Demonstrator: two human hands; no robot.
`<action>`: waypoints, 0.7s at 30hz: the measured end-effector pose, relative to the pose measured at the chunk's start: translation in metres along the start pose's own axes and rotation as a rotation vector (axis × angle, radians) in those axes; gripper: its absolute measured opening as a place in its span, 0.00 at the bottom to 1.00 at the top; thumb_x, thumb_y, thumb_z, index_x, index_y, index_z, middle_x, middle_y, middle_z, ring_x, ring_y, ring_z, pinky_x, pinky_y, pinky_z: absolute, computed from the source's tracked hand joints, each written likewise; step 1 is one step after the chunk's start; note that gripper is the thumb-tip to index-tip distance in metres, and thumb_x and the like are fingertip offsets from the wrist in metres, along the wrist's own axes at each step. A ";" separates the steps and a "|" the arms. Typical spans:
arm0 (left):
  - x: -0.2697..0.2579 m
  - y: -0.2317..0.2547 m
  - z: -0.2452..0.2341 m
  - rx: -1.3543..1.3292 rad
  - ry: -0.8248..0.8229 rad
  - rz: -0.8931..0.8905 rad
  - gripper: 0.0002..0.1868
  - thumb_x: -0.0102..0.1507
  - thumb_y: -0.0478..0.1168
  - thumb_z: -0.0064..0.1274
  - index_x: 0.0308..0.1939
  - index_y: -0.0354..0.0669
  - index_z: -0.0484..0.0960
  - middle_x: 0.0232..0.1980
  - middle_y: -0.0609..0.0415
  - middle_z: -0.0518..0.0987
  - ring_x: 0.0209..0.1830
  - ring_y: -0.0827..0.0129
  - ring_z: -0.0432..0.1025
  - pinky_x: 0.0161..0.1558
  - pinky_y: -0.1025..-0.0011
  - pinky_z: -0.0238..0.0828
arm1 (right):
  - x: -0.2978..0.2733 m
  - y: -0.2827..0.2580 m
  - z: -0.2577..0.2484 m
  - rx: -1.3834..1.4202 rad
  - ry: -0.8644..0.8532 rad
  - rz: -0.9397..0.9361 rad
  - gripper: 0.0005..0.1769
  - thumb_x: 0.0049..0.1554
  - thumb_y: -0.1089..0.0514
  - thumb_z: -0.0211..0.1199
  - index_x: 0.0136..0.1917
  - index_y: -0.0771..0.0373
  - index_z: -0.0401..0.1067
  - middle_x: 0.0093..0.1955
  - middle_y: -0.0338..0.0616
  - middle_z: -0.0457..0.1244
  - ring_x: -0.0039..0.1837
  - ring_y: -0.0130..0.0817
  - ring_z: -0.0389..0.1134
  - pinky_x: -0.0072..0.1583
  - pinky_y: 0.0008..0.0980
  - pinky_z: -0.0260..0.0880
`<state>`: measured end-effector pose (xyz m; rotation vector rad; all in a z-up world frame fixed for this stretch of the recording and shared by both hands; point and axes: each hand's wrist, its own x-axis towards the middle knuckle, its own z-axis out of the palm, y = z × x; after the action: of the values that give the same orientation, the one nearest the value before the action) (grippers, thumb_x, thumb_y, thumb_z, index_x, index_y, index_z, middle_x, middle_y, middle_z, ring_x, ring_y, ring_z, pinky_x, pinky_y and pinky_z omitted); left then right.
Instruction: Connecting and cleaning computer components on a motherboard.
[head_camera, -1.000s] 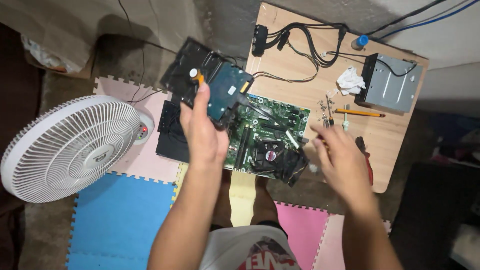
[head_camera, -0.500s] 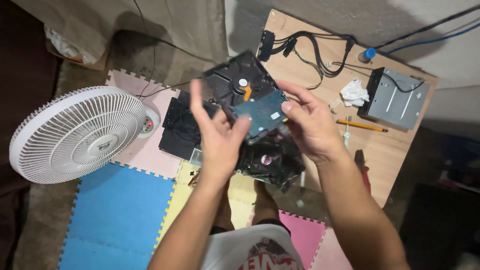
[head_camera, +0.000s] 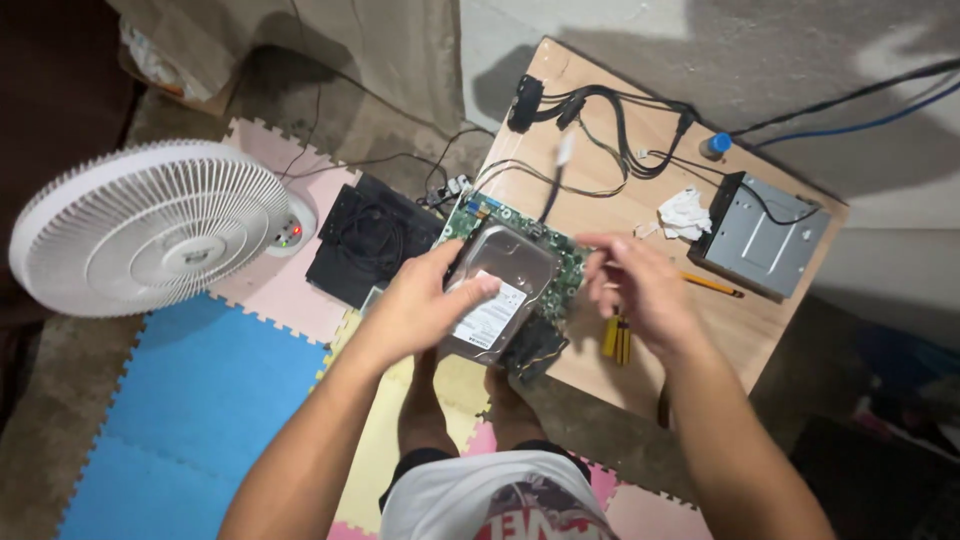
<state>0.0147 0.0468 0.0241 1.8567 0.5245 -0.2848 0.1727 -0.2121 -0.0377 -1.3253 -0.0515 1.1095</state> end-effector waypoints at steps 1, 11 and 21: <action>0.002 -0.012 0.006 0.000 0.004 -0.013 0.23 0.63 0.51 0.60 0.52 0.37 0.79 0.41 0.48 0.84 0.42 0.61 0.78 0.45 0.64 0.74 | -0.004 -0.003 0.001 0.004 -0.009 0.009 0.27 0.71 0.47 0.48 0.66 0.74 0.73 0.42 0.47 0.67 0.38 0.28 0.68 0.36 0.23 0.68; 0.009 -0.058 0.038 -0.397 -0.106 0.104 0.18 0.66 0.48 0.56 0.51 0.37 0.81 0.41 0.56 0.80 0.42 0.76 0.72 0.45 0.73 0.73 | 0.006 0.001 0.034 0.012 -0.082 0.080 0.28 0.60 0.51 0.61 0.71 0.63 0.67 0.60 0.45 0.68 0.55 0.29 0.70 0.56 0.28 0.74; 0.122 -0.029 0.008 -0.331 0.262 0.543 0.25 0.70 0.49 0.56 0.65 0.38 0.72 0.55 0.53 0.80 0.54 0.69 0.75 0.59 0.68 0.72 | 0.021 -0.016 -0.003 0.059 0.314 -0.445 0.25 0.60 0.65 0.68 0.69 0.68 0.66 0.58 0.45 0.67 0.56 0.34 0.71 0.58 0.38 0.77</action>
<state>0.1075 0.0739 -0.0566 1.6418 0.2069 0.3919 0.1950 -0.1977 -0.0371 -1.3387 -0.0762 0.5187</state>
